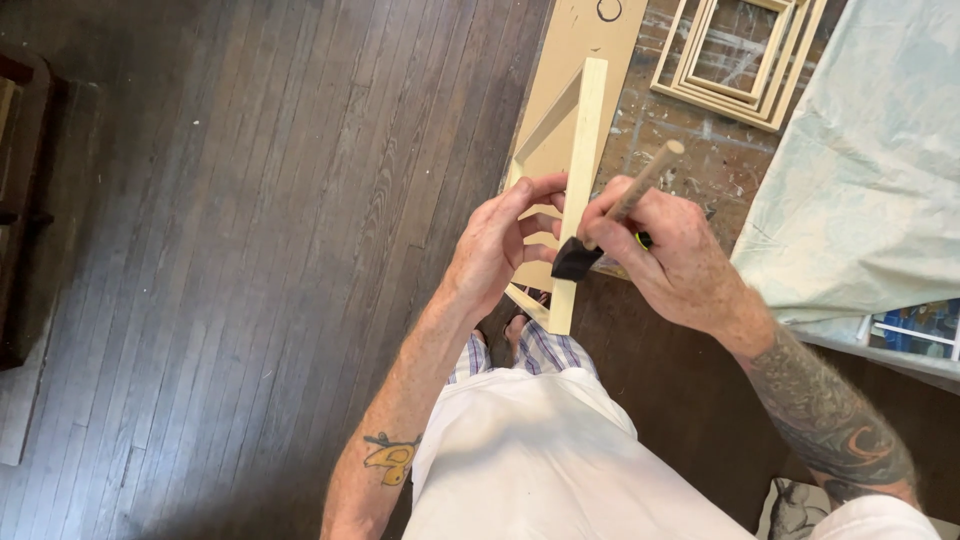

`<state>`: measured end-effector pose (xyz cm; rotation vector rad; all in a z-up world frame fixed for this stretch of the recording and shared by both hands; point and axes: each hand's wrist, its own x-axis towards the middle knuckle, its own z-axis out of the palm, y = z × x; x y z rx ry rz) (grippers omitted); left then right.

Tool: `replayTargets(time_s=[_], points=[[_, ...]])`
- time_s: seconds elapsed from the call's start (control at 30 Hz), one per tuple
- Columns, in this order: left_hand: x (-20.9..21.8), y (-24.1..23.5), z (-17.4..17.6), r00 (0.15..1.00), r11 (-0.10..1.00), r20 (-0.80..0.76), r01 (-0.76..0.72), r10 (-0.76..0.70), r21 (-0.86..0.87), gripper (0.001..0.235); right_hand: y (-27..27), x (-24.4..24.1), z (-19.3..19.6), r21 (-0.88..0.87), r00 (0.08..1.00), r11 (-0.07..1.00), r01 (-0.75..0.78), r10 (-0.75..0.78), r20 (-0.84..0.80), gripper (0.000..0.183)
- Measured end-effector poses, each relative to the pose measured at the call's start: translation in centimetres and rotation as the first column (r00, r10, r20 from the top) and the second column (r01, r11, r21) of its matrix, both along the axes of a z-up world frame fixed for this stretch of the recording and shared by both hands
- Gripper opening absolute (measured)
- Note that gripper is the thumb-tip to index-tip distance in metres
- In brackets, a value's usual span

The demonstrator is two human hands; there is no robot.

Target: Applying wood stain to multiple wooden picture frames using a brush and liquid stain.

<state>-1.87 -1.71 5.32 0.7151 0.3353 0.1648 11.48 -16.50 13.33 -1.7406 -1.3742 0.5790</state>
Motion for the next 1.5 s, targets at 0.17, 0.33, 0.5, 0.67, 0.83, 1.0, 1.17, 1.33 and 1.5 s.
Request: replayTargets(time_s=[0.17,0.33,0.5,0.67,0.83,1.0,1.17,1.33,1.5], points=[[-0.2,-0.1,-0.3,1.0,0.999,-0.016,-0.009,0.009,-0.047,0.064,0.0,0.1,0.6,0.05,0.989,0.999,0.018,-0.025,0.143,0.022],[0.0,0.0,-0.3,1.0,0.999,-0.016,0.005,-0.006,-0.035,0.064,-0.5,-0.6,-0.8,-0.008,0.965,0.99,-0.143,0.141,0.22,0.014],[-0.1,-0.2,-0.2,1.0,0.998,-0.013,-0.001,0.0,-0.062,0.063,0.6,1.8,0.0,0.089,0.978,0.995,-0.039,0.02,0.208,0.019],[-0.1,0.0,0.0,0.999,0.996,0.04,-0.01,0.014,-0.084,0.064,-0.1,-0.4,0.7,0.061,0.989,0.992,-0.108,0.102,0.104,0.017],[-0.7,-0.3,0.1,0.999,0.997,0.051,0.011,-0.007,-0.07,0.062,1.4,2.0,0.8,0.053,0.969,0.989,-0.138,0.123,0.215,0.019],[-1.4,-0.5,0.9,0.998,0.998,0.053,0.023,-0.02,-0.058,0.062,3.5,6.3,0.9,0.065,0.943,0.995,-0.076,0.05,0.33,0.022],[-1.9,-0.3,0.9,0.998,0.997,0.059,0.025,-0.021,-0.076,0.061,5.6,9.3,1.5,0.092,0.913,0.993,-0.075,0.031,0.407,0.025],[-2.4,-0.3,0.5,0.996,0.995,0.086,0.03,-0.021,-0.096,0.061,7.0,11.5,1.1,0.033,0.9,0.999,-0.009,-0.006,0.437,0.036],[-2.8,-0.1,0.1,0.997,0.989,0.078,0.025,-0.013,-0.148,0.063,6.2,13.0,-0.6,0.042,0.938,0.986,0.161,-0.166,0.303,0.03]])
